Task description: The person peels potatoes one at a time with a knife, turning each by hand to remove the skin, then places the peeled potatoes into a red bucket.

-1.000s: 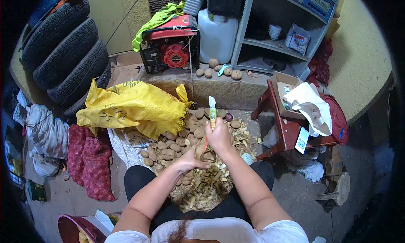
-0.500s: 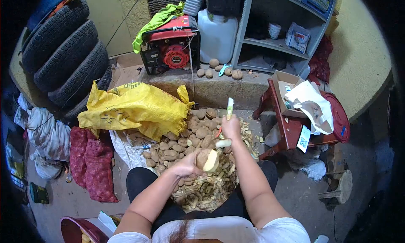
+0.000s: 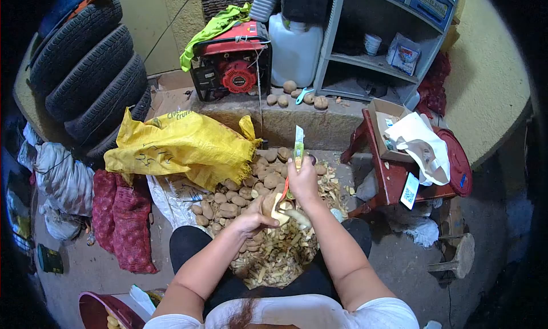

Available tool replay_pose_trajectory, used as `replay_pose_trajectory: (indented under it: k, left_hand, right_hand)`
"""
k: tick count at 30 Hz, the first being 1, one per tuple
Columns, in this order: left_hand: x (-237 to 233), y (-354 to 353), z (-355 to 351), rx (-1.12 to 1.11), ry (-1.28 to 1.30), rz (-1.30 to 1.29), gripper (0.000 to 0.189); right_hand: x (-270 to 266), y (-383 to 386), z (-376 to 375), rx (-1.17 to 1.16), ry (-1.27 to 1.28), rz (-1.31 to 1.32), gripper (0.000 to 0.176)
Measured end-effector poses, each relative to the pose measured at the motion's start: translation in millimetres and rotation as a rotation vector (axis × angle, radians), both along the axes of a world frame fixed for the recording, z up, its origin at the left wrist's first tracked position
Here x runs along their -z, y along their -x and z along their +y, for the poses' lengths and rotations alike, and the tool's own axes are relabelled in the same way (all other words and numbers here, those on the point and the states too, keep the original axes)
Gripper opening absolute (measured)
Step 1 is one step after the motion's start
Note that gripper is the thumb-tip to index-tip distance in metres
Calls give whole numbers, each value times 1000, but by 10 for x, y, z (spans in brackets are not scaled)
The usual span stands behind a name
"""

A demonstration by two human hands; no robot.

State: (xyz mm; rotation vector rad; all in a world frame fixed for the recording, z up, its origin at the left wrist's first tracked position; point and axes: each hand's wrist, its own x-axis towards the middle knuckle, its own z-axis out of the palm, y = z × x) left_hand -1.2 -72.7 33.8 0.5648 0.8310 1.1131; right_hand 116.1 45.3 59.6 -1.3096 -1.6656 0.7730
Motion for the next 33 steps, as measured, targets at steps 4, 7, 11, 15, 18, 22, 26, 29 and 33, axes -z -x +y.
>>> replay_pose_trajectory:
  k: [4,7,11,15,18,22,26,29,33]
  left_hand:
    - [-2,63,-40,66,-88,71,84]
    - [-35,57,-65,203,-98,-39,85]
    - [-78,70,-21,71,-40,-105,79]
    - [10,48,53,12,-69,-36,73]
    - [32,-6,53,19,-85,-33,75]
    - [-196,-21,3,44,-40,124,79]
    - [-109,16,-22,143,-138,162,82]
    - [108,43,-18,57,-50,-97,77]
    - [29,93,60,-175,259,-423,39]
  right_hand:
    - [144,-101,216,70,28,27,27]
    - [313,-201,423,234,-89,-100,25]
    - [430,-294,570,227,149,137,30]
    - [-17,-152,168,95,25,95,27]
    - [-38,-49,8,36,16,24,27]
    - [79,-68,72,93,-57,-74,27]
    - [152,-263,412,248,39,-145,29]
    - [212,-381,523,313,114,-133,32]
    - [183,-361,506,317,203,-155,34]
